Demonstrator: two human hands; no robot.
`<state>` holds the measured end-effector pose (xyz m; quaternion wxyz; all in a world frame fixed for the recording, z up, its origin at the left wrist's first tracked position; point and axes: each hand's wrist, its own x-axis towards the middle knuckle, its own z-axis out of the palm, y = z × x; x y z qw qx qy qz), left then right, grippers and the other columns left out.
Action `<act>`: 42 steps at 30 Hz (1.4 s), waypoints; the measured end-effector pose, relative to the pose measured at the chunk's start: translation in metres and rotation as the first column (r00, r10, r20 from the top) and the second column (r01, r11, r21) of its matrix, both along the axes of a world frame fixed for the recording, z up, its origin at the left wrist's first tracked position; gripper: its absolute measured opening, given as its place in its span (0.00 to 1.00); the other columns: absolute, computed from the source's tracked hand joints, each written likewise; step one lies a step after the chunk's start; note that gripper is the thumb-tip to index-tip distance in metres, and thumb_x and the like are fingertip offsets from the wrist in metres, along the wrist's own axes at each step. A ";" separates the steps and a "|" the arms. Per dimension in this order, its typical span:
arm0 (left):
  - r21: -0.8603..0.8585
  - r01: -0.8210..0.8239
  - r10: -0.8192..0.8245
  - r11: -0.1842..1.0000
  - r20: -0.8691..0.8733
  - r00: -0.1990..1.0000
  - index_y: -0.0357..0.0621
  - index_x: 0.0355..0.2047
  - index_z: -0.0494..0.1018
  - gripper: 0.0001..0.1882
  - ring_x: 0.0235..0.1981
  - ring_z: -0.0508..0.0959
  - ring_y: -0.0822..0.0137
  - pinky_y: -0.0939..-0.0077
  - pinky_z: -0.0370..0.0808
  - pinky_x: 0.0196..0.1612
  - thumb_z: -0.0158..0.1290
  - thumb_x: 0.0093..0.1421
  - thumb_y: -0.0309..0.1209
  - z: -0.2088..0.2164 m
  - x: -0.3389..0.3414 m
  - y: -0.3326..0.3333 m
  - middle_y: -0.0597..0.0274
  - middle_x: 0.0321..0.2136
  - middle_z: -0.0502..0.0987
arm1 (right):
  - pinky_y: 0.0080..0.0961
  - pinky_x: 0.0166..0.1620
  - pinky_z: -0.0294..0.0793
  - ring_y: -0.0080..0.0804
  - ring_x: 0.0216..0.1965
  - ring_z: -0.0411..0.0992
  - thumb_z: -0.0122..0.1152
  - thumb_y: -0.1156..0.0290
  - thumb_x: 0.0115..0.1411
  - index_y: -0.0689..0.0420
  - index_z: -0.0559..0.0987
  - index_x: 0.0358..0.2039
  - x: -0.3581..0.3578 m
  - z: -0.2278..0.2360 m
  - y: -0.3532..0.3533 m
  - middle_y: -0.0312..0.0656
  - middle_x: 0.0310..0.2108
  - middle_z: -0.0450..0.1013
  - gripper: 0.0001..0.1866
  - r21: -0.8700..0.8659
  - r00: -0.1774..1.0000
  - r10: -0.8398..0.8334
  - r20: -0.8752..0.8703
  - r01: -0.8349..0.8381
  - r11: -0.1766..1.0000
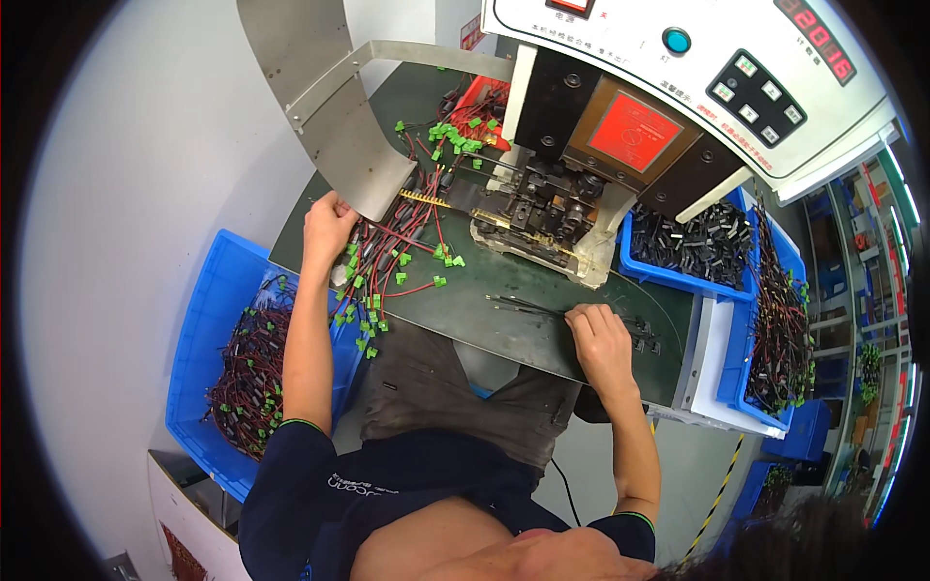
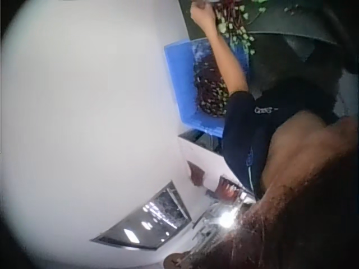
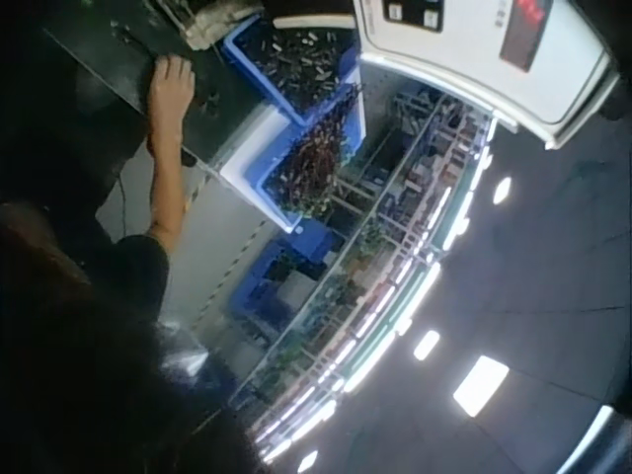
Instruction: The person assembles wiring harnesses by crimping connectors onto wires using a specialized wire crimping machine.
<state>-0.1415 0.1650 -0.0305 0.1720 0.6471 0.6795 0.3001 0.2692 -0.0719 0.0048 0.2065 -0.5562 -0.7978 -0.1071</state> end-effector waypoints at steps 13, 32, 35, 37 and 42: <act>0.146 -0.259 -0.161 0.955 0.986 -0.039 0.33 0.60 0.68 0.19 0.39 0.77 0.62 0.63 0.78 0.47 0.48 0.76 0.34 0.014 -0.050 -0.079 0.57 0.38 0.77 | 0.37 0.39 0.79 0.46 0.37 0.79 0.67 0.81 0.60 0.63 0.78 0.38 0.022 0.026 -0.002 0.46 0.37 0.77 0.07 -0.057 0.910 -0.081 -0.406 0.063 0.996; -0.027 0.540 0.000 0.841 0.999 0.050 0.34 0.51 0.77 0.12 0.24 0.65 0.85 0.86 0.59 0.23 0.57 0.67 0.18 0.059 0.145 -0.199 0.72 0.29 0.73 | 0.20 0.27 0.68 0.22 0.26 0.72 0.70 0.79 0.61 0.64 0.84 0.35 -0.034 0.045 -0.037 0.39 0.30 0.78 0.03 -0.296 0.676 -0.149 -0.722 -0.107 0.949; 0.007 0.600 -0.060 0.800 0.996 0.067 0.34 0.49 0.78 0.11 0.26 0.66 0.85 0.86 0.59 0.24 0.59 0.67 0.20 0.051 0.153 -0.189 0.71 0.31 0.75 | 0.20 0.28 0.70 0.23 0.27 0.74 0.70 0.78 0.61 0.64 0.84 0.36 -0.045 0.034 -0.046 0.39 0.31 0.78 0.04 -0.336 0.634 -0.174 -0.753 -0.144 0.931; 0.001 0.645 -0.074 0.764 0.994 0.086 0.34 0.47 0.79 0.09 0.28 0.68 0.84 0.85 0.61 0.24 0.60 0.67 0.22 0.044 0.152 -0.186 0.70 0.32 0.76 | 0.20 0.29 0.72 0.24 0.28 0.75 0.70 0.78 0.61 0.64 0.84 0.37 -0.053 0.026 -0.051 0.39 0.31 0.78 0.05 -0.376 0.566 -0.225 -0.793 -0.163 0.912; 0.039 0.755 -0.451 0.655 0.822 0.348 0.32 0.42 0.82 0.06 0.26 0.70 0.82 0.84 0.64 0.27 0.60 0.66 0.22 0.031 0.155 -0.199 0.67 0.31 0.76 | 0.19 0.34 0.79 0.21 0.33 0.80 0.66 0.78 0.66 0.65 0.80 0.44 -0.073 0.005 -0.050 0.39 0.33 0.79 0.08 -0.353 0.248 -0.286 -0.926 -0.299 0.886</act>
